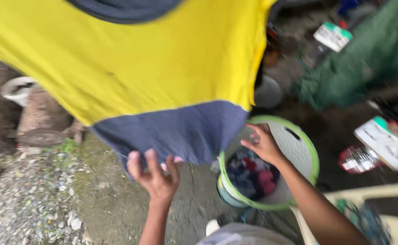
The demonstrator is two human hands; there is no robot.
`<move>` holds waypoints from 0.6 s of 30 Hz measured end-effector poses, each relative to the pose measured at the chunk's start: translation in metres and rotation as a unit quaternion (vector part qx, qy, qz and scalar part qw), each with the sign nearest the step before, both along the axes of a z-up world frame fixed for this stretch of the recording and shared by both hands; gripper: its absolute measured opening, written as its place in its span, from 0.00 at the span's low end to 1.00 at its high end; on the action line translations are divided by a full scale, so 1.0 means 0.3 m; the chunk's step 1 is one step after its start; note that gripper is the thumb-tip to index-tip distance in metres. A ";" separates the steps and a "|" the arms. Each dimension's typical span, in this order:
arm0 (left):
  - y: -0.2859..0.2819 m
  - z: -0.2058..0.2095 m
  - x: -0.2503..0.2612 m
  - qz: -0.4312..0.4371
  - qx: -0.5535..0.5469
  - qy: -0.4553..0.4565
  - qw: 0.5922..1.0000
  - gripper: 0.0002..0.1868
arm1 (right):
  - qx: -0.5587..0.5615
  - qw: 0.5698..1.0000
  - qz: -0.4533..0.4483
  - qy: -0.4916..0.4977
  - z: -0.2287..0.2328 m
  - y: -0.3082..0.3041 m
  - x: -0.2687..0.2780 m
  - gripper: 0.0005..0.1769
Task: Hanging clothes from a laundry basket onto hangers and then onto a clothesline.
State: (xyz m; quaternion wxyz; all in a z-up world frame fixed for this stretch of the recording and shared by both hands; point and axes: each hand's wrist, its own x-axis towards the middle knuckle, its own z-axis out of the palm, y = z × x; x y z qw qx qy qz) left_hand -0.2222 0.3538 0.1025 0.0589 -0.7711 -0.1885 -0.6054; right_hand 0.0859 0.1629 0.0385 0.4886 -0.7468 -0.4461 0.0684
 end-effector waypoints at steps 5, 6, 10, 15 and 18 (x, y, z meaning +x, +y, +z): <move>-0.213 -0.103 0.251 -0.284 -0.210 0.214 0.911 0.27 | -0.169 0.977 -0.122 -0.049 -0.375 -0.313 0.158 0.18; -0.244 -0.162 0.296 -0.334 -0.261 0.257 0.868 0.24 | -0.206 0.968 -0.133 -0.058 -0.428 -0.378 0.165 0.16; -0.301 -0.310 0.409 -0.343 -0.446 0.337 0.755 0.20 | -0.345 0.926 -0.145 0.044 -0.653 -0.517 0.193 0.17; -0.309 -0.552 0.439 -0.329 -0.405 0.377 0.765 0.17 | -0.458 0.881 -0.057 0.100 -0.895 -0.494 0.123 0.11; -0.308 -0.614 0.450 -0.356 -0.322 0.370 0.795 0.18 | -0.466 0.883 0.025 0.049 -1.001 -0.411 0.101 0.13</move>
